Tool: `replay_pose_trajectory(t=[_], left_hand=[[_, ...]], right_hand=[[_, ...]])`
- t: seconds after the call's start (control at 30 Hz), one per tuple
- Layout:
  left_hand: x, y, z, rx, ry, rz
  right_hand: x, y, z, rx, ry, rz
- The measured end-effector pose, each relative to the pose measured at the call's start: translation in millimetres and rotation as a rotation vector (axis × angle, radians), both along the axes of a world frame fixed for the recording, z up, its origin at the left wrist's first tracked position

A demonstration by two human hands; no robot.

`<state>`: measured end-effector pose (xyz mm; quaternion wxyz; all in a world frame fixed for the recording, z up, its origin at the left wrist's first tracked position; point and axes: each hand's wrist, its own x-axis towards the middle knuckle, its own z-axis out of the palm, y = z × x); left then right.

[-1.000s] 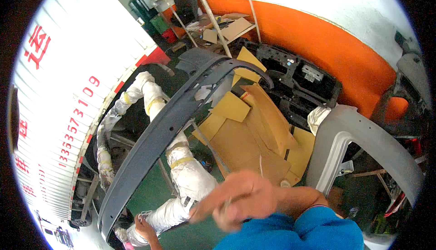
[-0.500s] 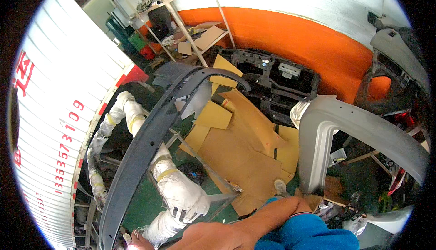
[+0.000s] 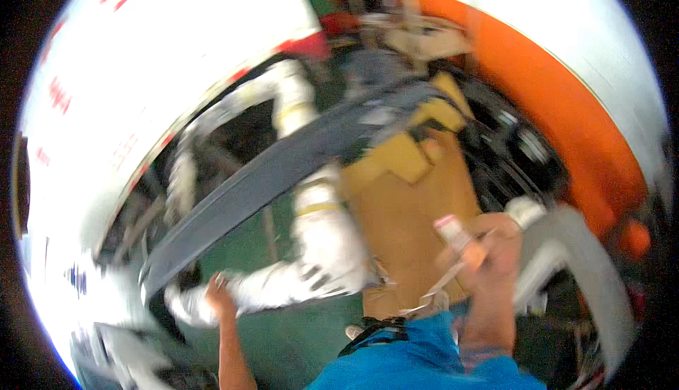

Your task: The person gathers flattened cardboard pieces on the floor, aligns them, and ties them together using white string. They then lift the bundle and move it toward a car part on a stand.

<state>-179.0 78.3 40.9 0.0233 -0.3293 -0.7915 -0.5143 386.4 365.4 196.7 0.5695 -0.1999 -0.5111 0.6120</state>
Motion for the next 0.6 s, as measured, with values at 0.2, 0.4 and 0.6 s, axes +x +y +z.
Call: replay_pose_trajectory(t=[0.2,0.4,0.6], left_hand=[[63,33,59,-0.282,0.185,0.171],[55,9,56,-0.312,0.149,0.176],[52,22,48,-0.327,0.235,0.163]], right_hand=[[31,60,-119,-0.025,-0.978,-0.589],[-31,33,-59,-0.076,-0.746,-0.505],[-82,-10,21,0.008,-0.695,-0.389]])
